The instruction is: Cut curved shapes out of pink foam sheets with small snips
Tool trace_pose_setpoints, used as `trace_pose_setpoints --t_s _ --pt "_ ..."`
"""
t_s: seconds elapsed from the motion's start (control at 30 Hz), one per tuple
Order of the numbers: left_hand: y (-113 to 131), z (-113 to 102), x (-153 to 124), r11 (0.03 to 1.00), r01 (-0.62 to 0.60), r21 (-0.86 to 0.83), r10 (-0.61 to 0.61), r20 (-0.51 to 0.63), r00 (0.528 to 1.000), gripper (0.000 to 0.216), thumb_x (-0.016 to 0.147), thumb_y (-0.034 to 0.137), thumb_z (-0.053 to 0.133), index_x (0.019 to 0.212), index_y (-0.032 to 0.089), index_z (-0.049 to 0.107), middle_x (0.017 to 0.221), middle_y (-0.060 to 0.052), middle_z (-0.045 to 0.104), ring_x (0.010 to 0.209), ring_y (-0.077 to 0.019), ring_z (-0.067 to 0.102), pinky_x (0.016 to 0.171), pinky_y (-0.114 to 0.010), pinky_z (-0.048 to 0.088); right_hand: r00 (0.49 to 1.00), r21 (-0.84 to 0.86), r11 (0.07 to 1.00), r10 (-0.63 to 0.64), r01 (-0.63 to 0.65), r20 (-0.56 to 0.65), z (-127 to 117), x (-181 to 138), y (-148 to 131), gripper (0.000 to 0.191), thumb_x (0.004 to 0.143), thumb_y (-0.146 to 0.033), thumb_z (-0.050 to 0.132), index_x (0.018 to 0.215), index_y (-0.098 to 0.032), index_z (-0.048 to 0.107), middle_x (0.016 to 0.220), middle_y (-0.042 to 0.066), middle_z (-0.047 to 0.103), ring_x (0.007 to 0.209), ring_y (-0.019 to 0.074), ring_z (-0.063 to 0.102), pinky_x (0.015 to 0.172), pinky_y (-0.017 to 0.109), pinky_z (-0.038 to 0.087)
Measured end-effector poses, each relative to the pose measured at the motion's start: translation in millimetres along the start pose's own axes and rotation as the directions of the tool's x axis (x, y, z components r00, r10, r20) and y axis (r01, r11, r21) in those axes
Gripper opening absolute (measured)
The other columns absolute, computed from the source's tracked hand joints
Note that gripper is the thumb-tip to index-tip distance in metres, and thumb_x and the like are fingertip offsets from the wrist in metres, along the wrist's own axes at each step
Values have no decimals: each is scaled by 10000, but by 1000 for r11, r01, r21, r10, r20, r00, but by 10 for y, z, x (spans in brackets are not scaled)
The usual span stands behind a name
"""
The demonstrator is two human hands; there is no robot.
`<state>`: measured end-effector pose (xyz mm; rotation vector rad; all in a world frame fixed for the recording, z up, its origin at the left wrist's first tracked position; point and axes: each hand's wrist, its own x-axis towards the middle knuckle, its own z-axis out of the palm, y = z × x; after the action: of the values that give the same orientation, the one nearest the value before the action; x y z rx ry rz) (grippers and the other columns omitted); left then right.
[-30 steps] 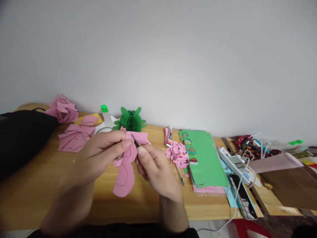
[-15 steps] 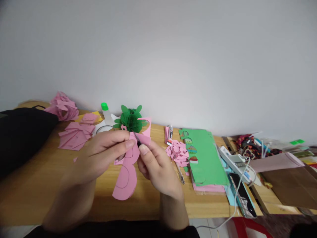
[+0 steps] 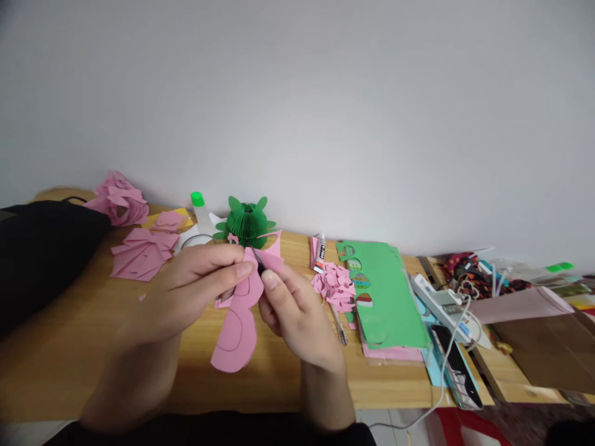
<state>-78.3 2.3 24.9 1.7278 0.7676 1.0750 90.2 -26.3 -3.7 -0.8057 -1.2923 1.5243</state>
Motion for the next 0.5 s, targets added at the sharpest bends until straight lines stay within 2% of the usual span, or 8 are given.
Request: trace_pose_setpoints --t_s 0.5 --pt "17 -57 8 1000 16 -14 -16 55 998 364 903 200 463 554 186 359 522 60 379 489 -68 367 451 -234 280 997 -51 998 -35 38 69 -30 -15 -17 315 1018 -362 495 749 -203 539 516 -87 361 401 61 235 357 179 206"
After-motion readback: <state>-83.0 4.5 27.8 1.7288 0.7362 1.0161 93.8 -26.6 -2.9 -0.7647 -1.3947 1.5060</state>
